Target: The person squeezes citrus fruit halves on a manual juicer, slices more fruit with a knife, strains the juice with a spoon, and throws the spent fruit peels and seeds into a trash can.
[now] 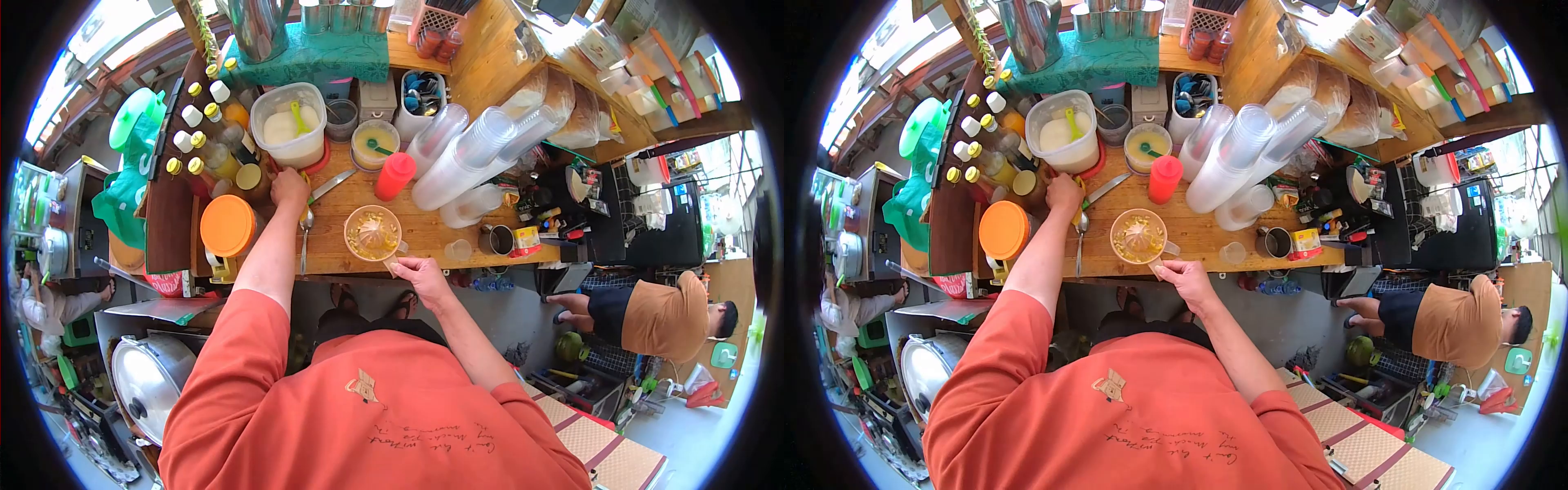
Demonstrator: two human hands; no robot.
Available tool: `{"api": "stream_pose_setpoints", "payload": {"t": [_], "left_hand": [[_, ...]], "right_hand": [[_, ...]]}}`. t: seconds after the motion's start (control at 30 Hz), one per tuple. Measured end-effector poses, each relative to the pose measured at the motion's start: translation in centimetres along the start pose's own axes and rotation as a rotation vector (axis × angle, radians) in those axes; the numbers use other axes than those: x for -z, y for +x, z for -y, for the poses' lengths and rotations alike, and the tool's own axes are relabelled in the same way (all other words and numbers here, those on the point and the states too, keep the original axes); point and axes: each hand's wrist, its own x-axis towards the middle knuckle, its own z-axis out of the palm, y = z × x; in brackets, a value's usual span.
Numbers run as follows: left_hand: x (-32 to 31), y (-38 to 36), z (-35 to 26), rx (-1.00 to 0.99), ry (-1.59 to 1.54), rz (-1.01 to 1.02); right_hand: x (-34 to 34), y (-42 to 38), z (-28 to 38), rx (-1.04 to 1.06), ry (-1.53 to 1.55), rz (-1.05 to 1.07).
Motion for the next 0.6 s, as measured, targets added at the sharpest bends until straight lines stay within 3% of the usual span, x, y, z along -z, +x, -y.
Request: {"api": "stream_pose_setpoints", "payload": {"t": [0.4, 0.5, 0.6], "left_hand": [[3.4, -3.8, -0.4, -0.177, 0.035, -0.171], [5.4, -6.5, -0.6, -0.188, -0.034, -0.273], [7.4, -9.0, -0.7, -0.224, -0.276, -0.525]], "right_hand": [[-0.3, -0.7, 0.9, 0.022, 0.029, -0.054], [0.0, -1.7, 1.0, 0.060, 0.056, -0.051], [1.1, -3.2, 1.4, 0.143, 0.088, -0.071]]}}
